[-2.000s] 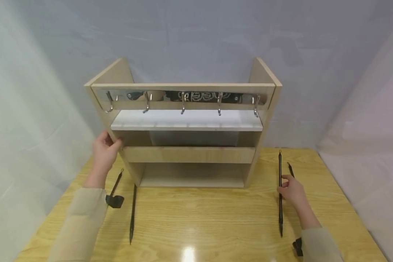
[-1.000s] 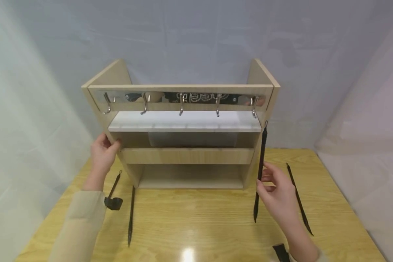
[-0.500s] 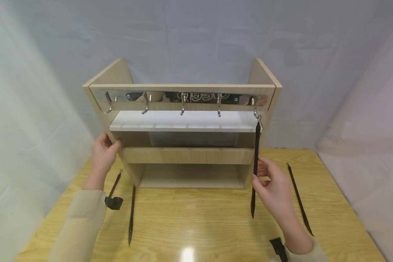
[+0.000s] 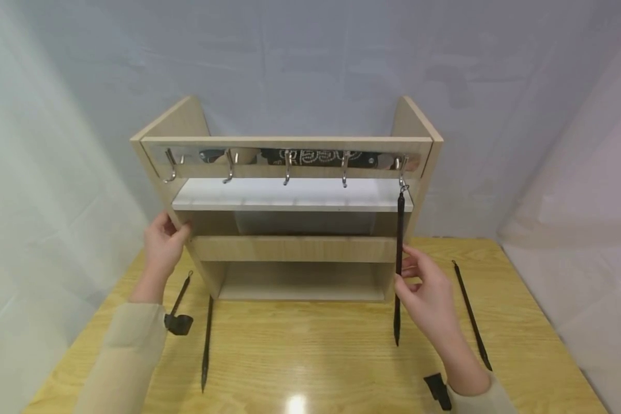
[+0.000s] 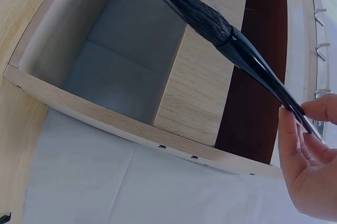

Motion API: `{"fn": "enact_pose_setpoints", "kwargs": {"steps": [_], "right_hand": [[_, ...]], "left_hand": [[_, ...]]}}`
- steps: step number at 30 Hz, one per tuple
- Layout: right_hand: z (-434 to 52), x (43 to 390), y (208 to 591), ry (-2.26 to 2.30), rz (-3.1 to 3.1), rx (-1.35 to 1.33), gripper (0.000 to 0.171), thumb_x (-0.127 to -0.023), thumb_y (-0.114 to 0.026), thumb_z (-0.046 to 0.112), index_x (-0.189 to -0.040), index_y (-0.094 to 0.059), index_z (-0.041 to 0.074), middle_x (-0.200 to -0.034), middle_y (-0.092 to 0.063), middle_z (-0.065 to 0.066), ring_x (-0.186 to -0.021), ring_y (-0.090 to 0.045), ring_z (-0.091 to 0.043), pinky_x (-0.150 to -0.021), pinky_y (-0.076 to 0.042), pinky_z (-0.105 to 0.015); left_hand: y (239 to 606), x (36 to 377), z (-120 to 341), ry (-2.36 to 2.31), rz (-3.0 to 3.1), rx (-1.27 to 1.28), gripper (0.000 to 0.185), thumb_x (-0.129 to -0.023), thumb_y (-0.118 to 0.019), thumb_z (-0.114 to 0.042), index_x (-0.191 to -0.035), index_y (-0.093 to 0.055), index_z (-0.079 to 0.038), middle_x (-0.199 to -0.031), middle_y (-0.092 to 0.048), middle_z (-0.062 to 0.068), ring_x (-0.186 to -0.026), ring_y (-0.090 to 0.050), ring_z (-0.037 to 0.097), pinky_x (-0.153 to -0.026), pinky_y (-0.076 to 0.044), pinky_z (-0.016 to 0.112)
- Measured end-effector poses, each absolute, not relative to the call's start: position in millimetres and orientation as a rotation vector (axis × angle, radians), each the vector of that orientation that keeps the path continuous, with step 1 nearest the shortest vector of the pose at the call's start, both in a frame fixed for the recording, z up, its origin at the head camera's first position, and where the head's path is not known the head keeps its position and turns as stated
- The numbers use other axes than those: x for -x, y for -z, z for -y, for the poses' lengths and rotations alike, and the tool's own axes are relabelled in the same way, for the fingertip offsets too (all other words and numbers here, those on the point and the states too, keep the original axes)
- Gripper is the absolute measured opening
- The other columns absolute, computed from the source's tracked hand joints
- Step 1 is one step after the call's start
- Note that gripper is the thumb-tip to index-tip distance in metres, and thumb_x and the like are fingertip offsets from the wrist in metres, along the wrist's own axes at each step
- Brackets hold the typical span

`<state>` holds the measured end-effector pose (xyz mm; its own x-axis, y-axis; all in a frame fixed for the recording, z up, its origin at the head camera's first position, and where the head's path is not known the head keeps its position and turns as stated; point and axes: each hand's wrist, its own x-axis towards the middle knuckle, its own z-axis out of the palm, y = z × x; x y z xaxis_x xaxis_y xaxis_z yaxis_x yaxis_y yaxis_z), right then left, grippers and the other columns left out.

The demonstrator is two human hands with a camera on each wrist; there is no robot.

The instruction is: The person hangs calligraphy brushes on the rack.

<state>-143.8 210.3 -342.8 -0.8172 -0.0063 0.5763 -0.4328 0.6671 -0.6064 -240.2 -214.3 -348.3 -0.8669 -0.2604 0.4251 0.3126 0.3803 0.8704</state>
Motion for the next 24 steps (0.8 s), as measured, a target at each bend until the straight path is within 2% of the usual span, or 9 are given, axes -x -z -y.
{"fn": "enact_pose_setpoints", "kwargs": {"steps": [17,24], "right_hand": [[-207,159,350,-1.148,2.401,-0.305,0.047,-0.075,-0.061,-0.008,-0.12,-0.047,-0.002,-0.091,-0.055,-0.011,-0.076,-0.05,0.007,-0.057,-0.047,-0.014],[-201,172,358,-1.199,2.39,-0.316,0.044,-0.075,-0.06,-0.009,-0.117,-0.048,-0.006,-0.089,-0.057,-0.014,-0.074,-0.051,-0.003,-0.053,-0.047,-0.016]], "left_hand": [[348,238,216,1.519,2.143,0.055,0.034,-0.081,-0.052,0.002,-0.115,-0.05,0.008,-0.116,-0.051,0.023,-0.107,-0.05,0.032,-0.085,-0.045,0.041],[348,240,215,1.499,2.164,0.061,0.032,-0.082,-0.051,0.0,-0.113,-0.05,0.007,-0.115,-0.051,0.023,-0.107,-0.05,0.031,-0.084,-0.046,0.042]]}}
